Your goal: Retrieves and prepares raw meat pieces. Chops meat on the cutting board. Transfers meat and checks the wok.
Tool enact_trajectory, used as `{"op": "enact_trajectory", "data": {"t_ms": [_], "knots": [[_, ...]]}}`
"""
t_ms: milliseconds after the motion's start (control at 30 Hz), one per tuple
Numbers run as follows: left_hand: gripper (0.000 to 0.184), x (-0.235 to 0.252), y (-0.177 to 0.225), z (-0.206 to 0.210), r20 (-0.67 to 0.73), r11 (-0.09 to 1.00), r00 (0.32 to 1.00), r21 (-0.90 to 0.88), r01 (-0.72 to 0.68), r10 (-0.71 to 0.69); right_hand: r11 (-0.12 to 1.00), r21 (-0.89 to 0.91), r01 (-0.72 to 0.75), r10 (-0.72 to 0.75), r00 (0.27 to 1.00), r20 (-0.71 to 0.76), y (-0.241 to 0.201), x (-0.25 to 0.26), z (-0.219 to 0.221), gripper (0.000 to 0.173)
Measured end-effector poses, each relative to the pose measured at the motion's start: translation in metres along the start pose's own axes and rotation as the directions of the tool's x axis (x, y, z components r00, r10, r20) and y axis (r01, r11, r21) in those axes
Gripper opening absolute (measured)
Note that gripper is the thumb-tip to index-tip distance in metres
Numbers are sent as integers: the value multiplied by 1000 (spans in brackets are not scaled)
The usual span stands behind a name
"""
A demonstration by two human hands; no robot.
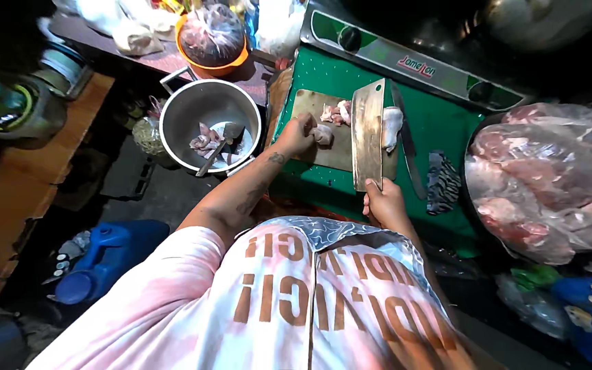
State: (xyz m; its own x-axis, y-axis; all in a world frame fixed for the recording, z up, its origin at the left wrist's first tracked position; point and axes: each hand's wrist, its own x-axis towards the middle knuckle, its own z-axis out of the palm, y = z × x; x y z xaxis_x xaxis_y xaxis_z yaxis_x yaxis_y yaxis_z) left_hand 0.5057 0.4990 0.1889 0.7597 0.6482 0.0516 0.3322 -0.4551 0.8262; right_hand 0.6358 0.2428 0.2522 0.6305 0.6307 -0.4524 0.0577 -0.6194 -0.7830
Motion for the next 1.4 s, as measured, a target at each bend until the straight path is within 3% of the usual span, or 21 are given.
{"op": "enact_trajectory", "data": {"t_ms": [133,233,367,600,767,867,933,1067,1233,1333,1400], "knots": [[22,-23,-16,1,-2,967,993,230,-110,114,993,-114,27,-24,999,25,-15,-1,22,28],[20,-39,-23,9,-69,954,974,228,-193,214,962,-253,102,-87,994,70,-22,0,41,31],[16,-52,-23,13,-138,957,963,206,-202,233,900,-379,217,-204,976,73,-18,6,67,32],[16,-58,-31,13,-162,932,947,286,-225,278,804,-567,181,-163,983,83,-14,-1,85,32],[20,-52,-28,7,-117,935,968,309,-175,220,818,-553,159,-163,986,43,-20,-9,82,33],[46,-44,-19,4,-71,949,980,275,-158,184,834,-529,156,-186,983,-3,-22,-12,80,33],[52,-37,-15,6,-34,954,986,259,-150,164,853,-501,147,-183,983,-24,-23,-12,77,33],[33,-28,-16,8,-1,949,989,280,-143,150,903,-415,112,-148,987,-56,-23,-13,70,32],[34,-21,-11,1,-8,985,1000,173,-17,19,931,-355,85,-121,989,-80,-11,-11,56,33],[32,-13,-4,-9,81,1000,997,19,16,-17,942,-328,66,-98,992,-84,-5,-9,48,31],[27,-7,-2,-16,163,990,986,-137,-22,44,947,-317,60,-90,993,-80,-3,-9,45,30]]}}
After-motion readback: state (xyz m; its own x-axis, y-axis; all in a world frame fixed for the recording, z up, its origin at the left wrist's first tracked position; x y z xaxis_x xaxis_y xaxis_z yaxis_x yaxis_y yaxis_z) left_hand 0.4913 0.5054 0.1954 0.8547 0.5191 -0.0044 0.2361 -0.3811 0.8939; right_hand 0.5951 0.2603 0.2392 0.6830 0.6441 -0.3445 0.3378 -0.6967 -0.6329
